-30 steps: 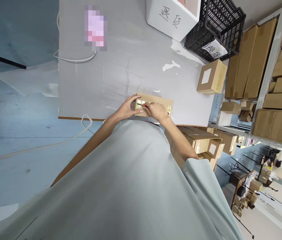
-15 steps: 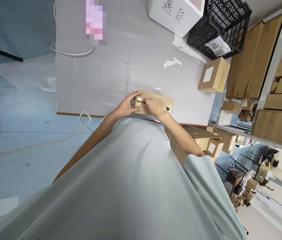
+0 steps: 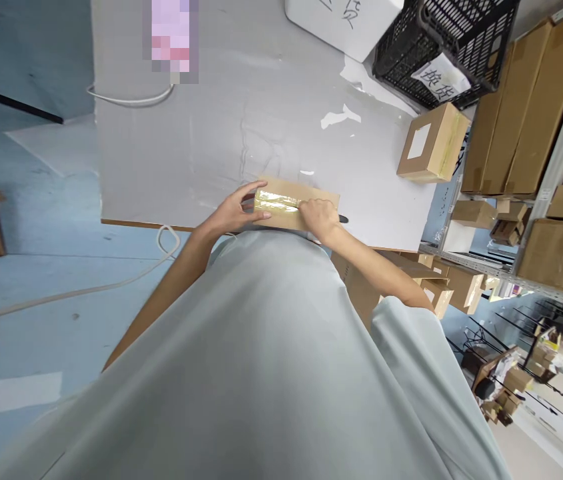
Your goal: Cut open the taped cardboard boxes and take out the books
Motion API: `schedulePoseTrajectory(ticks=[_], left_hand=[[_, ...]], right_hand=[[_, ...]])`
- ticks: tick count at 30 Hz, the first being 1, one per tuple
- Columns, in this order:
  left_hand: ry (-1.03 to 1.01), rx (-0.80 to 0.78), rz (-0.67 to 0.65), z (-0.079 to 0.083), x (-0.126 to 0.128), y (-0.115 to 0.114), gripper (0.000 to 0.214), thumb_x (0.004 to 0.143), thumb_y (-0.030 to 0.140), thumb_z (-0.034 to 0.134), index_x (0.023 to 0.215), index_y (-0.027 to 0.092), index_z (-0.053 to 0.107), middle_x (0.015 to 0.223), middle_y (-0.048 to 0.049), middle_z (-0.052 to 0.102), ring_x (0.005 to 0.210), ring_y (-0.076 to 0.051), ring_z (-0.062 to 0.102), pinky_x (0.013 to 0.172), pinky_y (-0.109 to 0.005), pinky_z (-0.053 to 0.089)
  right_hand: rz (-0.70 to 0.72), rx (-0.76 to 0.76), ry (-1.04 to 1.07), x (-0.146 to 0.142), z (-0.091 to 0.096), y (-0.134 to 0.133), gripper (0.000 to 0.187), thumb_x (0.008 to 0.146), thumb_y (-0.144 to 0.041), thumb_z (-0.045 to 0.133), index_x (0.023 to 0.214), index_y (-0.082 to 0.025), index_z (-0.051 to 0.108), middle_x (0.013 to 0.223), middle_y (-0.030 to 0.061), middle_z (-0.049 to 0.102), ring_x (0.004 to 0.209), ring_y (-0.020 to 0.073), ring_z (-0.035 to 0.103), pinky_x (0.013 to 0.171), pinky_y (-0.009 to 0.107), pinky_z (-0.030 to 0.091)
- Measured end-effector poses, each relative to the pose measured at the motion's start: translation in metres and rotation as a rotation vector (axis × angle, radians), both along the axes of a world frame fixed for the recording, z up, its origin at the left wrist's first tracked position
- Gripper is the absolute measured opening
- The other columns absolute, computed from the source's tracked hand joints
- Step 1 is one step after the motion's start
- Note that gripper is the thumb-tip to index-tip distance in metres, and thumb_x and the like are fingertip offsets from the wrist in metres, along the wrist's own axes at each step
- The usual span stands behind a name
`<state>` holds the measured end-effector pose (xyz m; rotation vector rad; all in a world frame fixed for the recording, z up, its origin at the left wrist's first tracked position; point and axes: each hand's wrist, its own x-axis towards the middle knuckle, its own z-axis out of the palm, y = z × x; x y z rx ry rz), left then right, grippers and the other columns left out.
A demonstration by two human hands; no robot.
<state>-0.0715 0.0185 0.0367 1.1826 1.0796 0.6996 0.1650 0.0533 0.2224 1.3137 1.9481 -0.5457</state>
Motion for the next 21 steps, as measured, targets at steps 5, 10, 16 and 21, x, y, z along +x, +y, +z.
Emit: schedulePoseTrajectory(ticks=[5, 10, 16, 21], left_hand=[[0.12, -0.024, 0.019, 0.016, 0.004, -0.001, 0.104, 0.081, 0.076, 0.092, 0.168, 0.03, 0.058, 0.176, -0.0159, 0.056, 0.15, -0.038, 0.065, 0.121, -0.054, 0.062], [0.497, 0.077, 0.327, 0.029, 0.053, 0.007, 0.048, 0.1, 0.059, 0.077, 0.135, 0.029, 0.064, 0.15, -0.0147, 0.066, 0.147, -0.037, 0.063, 0.128, -0.057, 0.054], [0.654, 0.087, 0.523, 0.026, 0.094, 0.01, 0.03, 0.108, 0.053, 0.067, 0.118, 0.029, 0.05, 0.141, -0.0177, 0.062, 0.152, -0.04, 0.059, 0.132, -0.06, 0.046], [0.709, 0.102, 0.563, 0.023, 0.087, 0.009, 0.027, 0.11, 0.05, 0.065, 0.114, 0.029, 0.049, 0.138, -0.0164, 0.066, 0.146, -0.038, 0.063, 0.132, -0.059, 0.046]], right_hand=[[-0.032, 0.029, -0.113, 0.06, 0.001, -0.009, 0.043, 0.113, -0.002, 0.051, 0.148, -0.015, 0.074, 0.128, 0.0234, 0.087, 0.125, 0.0322, 0.084, 0.099, 0.037, 0.061], [-0.057, 0.042, -0.005, 0.069, -0.014, -0.012, 0.032, 0.115, -0.011, 0.058, 0.141, -0.016, 0.077, 0.126, 0.0239, 0.087, 0.121, 0.0326, 0.086, 0.098, 0.038, 0.063], [-0.077, 0.021, 0.069, 0.078, -0.011, -0.015, 0.044, 0.111, 0.004, 0.051, 0.143, -0.013, 0.076, 0.13, 0.0226, 0.087, 0.122, 0.0304, 0.086, 0.098, 0.036, 0.065], [-0.204, -0.001, -0.015, 0.142, -0.005, -0.022, 0.039, 0.109, 0.004, 0.055, 0.134, -0.009, 0.082, 0.124, 0.0267, 0.087, 0.118, 0.036, 0.088, 0.093, 0.039, 0.066]])
